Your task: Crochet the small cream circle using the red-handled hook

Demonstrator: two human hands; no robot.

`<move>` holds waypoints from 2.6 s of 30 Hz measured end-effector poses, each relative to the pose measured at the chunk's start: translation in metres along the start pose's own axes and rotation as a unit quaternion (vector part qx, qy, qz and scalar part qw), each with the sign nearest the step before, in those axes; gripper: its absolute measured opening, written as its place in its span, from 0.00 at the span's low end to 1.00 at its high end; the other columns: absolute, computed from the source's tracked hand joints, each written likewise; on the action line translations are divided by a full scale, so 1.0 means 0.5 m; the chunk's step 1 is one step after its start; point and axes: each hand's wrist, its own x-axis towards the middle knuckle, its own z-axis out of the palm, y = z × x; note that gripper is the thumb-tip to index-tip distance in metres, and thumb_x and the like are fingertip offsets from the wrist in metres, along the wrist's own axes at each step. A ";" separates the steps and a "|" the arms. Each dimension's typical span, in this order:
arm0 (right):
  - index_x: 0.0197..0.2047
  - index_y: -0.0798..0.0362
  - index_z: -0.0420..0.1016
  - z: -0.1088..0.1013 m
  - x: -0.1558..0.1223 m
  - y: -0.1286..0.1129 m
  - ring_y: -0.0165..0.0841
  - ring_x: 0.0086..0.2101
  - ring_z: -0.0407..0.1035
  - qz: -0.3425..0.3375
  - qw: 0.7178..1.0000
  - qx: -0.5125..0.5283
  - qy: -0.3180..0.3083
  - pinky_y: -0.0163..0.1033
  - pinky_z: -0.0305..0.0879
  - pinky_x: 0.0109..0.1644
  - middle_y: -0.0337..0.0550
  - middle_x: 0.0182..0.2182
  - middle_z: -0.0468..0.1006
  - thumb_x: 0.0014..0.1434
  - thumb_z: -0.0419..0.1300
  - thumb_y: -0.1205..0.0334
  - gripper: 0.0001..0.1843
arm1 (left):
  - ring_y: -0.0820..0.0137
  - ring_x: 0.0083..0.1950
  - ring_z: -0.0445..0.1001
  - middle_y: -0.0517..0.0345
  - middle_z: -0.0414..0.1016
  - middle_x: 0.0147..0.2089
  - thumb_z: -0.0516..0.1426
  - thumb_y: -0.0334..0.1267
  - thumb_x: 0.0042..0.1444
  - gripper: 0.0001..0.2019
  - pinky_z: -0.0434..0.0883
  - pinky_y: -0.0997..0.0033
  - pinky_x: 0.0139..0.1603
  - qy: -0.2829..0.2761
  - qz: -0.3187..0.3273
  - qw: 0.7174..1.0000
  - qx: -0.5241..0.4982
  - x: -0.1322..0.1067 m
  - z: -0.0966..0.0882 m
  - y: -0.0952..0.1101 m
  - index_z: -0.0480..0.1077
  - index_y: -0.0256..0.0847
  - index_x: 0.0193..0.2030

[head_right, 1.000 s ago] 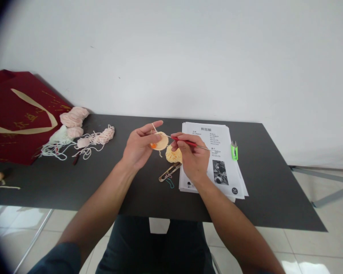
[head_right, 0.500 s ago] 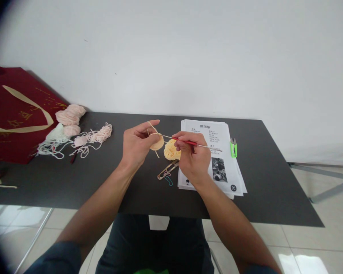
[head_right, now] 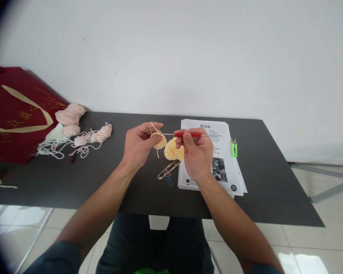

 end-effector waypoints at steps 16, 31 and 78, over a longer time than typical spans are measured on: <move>0.41 0.48 0.75 0.021 -0.013 0.016 0.24 0.29 0.79 0.042 0.998 0.011 0.037 0.30 0.80 0.36 0.36 0.36 0.87 0.65 0.67 0.57 0.06 | 0.74 0.33 0.73 0.60 0.80 0.35 0.69 0.33 0.48 0.15 0.71 0.71 0.38 0.023 0.015 0.999 -0.021 -0.006 0.007 -0.005 0.84 0.45 0.45; 0.45 0.41 0.86 0.023 -0.047 0.029 0.37 0.40 0.83 -0.181 0.968 -0.173 -0.007 0.49 0.83 0.44 0.41 0.46 0.88 0.61 0.69 0.66 0.11 | 0.75 0.34 0.77 0.58 0.82 0.35 0.74 0.33 0.42 0.19 0.72 0.71 0.42 -0.013 -0.133 0.965 -0.224 0.009 -0.001 0.008 0.83 0.41 0.44; 0.38 0.48 0.82 0.028 -0.011 -0.004 0.20 0.33 0.79 0.190 0.971 0.145 0.018 0.22 0.79 0.42 0.35 0.37 0.87 0.56 0.75 0.56 0.10 | 0.69 0.34 0.79 0.55 0.85 0.37 0.72 0.35 0.45 0.13 0.75 0.67 0.40 -0.105 -0.077 0.988 -0.086 0.006 -0.015 -0.003 0.85 0.42 0.40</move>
